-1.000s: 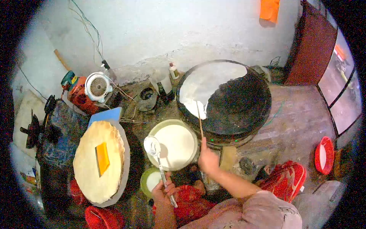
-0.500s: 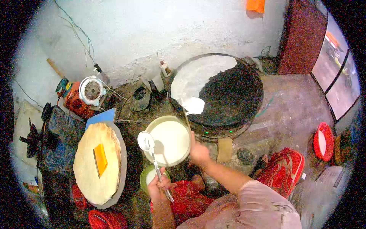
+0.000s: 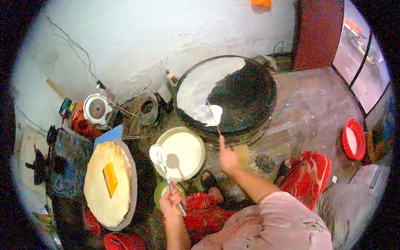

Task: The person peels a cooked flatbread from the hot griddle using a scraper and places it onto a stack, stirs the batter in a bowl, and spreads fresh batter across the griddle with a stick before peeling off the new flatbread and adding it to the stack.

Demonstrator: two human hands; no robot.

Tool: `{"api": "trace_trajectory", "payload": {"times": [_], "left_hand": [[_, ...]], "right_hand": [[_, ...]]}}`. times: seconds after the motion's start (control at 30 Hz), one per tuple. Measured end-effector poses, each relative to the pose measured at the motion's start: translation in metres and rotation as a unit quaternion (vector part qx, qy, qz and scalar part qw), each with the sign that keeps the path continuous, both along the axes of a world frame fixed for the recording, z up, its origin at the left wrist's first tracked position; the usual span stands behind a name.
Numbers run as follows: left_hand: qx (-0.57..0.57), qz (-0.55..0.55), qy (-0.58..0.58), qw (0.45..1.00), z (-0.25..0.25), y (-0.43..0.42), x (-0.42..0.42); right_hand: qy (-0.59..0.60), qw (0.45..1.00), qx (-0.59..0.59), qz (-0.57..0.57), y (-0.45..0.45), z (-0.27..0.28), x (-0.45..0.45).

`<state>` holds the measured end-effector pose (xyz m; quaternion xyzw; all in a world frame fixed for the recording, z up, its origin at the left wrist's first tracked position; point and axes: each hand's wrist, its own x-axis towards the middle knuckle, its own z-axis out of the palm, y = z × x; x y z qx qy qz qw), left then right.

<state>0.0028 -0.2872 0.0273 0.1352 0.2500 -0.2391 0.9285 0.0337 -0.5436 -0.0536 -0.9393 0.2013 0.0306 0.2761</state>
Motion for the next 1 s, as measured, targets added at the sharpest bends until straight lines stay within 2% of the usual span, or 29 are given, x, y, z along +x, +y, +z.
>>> {"api": "trace_trajectory", "payload": {"times": [0.03,0.07,0.13,0.17,0.2,0.27,0.4,0.47,0.53,0.6,0.67,0.7,0.73,0.8,0.87,0.9,0.93,1.0], "left_hand": [[0.005,-0.009,-0.009,1.000,-0.002,0.001,0.000],[-0.001,-0.015,-0.034,0.999,-0.007,0.002,0.000],[-0.019,-0.001,0.012,1.000,0.001,-0.003,0.002],[-0.015,0.000,0.007,1.000,0.004,-0.005,0.002],[-0.012,-0.002,0.008,1.000,0.004,-0.007,0.001],[0.012,-0.006,-0.002,1.000,0.004,-0.009,0.002],[0.041,-0.001,-0.004,0.999,0.007,-0.016,0.000],[0.027,-0.005,0.017,0.999,0.006,-0.018,0.003],[-0.004,0.004,0.021,1.000,0.004,-0.020,0.004],[0.008,0.001,0.009,1.000,0.004,-0.023,0.004],[0.044,-0.005,0.015,0.999,0.008,-0.026,0.002],[0.046,-0.007,0.015,0.999,0.008,-0.026,0.003],[0.038,-0.006,0.014,0.999,0.007,-0.027,0.003],[0.027,-0.008,0.013,1.000,0.007,-0.031,0.003],[0.011,-0.004,0.013,1.000,0.012,-0.034,0.004],[0.013,-0.004,0.013,1.000,0.012,-0.034,0.005],[0.014,0.001,0.017,1.000,0.012,-0.034,0.005],[0.018,0.011,0.025,0.999,0.010,-0.036,0.006]], "right_hand": [[0.006,1.000,-0.014,-0.017,-0.009,0.002,-0.010],[0.031,0.999,-0.039,-0.007,-0.012,0.029,-0.025],[0.026,0.999,-0.041,-0.024,-0.010,0.018,-0.035],[0.008,1.000,-0.023,-0.003,-0.005,0.013,-0.033],[0.058,0.997,-0.035,0.045,-0.002,0.011,-0.028],[0.060,0.991,-0.063,0.099,-0.009,0.002,-0.021],[0.061,0.995,-0.079,0.022,-0.053,0.032,-0.039],[0.034,0.997,-0.070,-0.004,-0.057,0.030,-0.051],[0.012,0.992,-0.101,0.073,-0.057,0.006,-0.050],[0.028,0.995,-0.073,0.059,-0.066,0.018,-0.049],[0.037,0.994,-0.102,0.010,-0.100,0.002,-0.044],[-0.029,0.992,-0.125,-0.008,-0.113,0.002,-0.047],[-0.013,0.994,-0.095,-0.051,-0.123,0.003,-0.048],[-0.050,0.972,0.152,-0.172,-0.136,0.021,-0.046],[-0.114,0.881,0.401,-0.221,-0.126,-0.001,-0.042],[-0.066,0.944,0.262,-0.188,-0.110,0.002,-0.051],[-0.101,0.992,0.024,-0.067,-0.098,-0.014,-0.060],[-0.200,0.978,-0.053,0.031,-0.105,-0.016,-0.077]]}}
